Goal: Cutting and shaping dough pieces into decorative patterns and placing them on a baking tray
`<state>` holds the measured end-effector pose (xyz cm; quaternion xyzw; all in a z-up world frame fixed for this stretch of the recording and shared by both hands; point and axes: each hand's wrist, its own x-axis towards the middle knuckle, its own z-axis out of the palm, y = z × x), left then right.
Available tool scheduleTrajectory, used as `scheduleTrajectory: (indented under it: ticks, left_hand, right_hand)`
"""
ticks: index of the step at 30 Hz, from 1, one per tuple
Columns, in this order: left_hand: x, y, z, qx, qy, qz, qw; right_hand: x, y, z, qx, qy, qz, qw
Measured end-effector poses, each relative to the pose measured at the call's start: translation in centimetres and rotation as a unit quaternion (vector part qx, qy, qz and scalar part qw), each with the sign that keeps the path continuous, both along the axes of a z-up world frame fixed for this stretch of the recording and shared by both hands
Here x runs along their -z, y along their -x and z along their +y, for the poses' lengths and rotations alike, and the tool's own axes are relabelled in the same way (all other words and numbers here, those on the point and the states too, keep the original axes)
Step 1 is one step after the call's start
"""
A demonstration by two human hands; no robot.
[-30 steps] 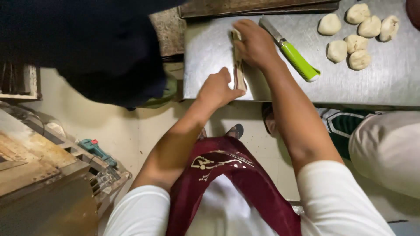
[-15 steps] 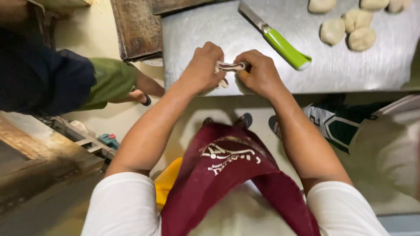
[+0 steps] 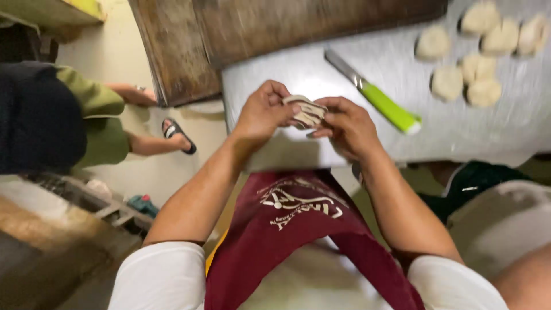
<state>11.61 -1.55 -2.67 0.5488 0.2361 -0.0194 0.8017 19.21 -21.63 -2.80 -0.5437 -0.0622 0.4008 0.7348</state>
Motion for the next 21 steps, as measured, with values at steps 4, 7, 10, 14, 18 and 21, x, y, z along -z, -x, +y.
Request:
scheduleTrajectory:
  ticks: [4, 7, 10, 14, 18, 21]
  left_hand:
    - [2.0, -2.3, 3.6, -0.031, 0.098, -0.037, 0.994]
    - [1.8, -6.1, 9.2, -0.035, 0.101, -0.076, 0.991]
    - [-1.5, -10.6, 16.0, -0.001, -0.067, -0.052, 0.996]
    - [-7.4, -17.9, 21.4, 0.095, -0.383, 0.053, 0.917]
    - [-1.7, -23.1, 23.9, 0.082, -0.608, -0.102, 0.783]
    - [3.0, -24.8, 23.6, 0.122, -0.868, -0.038, 0.48]
  right_hand:
    - [-1.6, -1.7, 4.1, 0.076, 0.07, -0.073, 0.992]
    - [-0.6, -6.0, 8.6, 0.103, 0.161, -0.154, 0.969]
    - [0.0, -11.4, 13.4, 0.118, 0.211, -0.183, 0.953]
    - [-3.3, -17.8, 21.2, 0.052, 0.342, -0.323, 0.881]
    - [0.6, -21.8, 23.9, 0.025, 0.326, -0.285, 0.901]
    - [1.6, -22.0, 22.6, -0.022, 0.298, -0.599, 0.742]
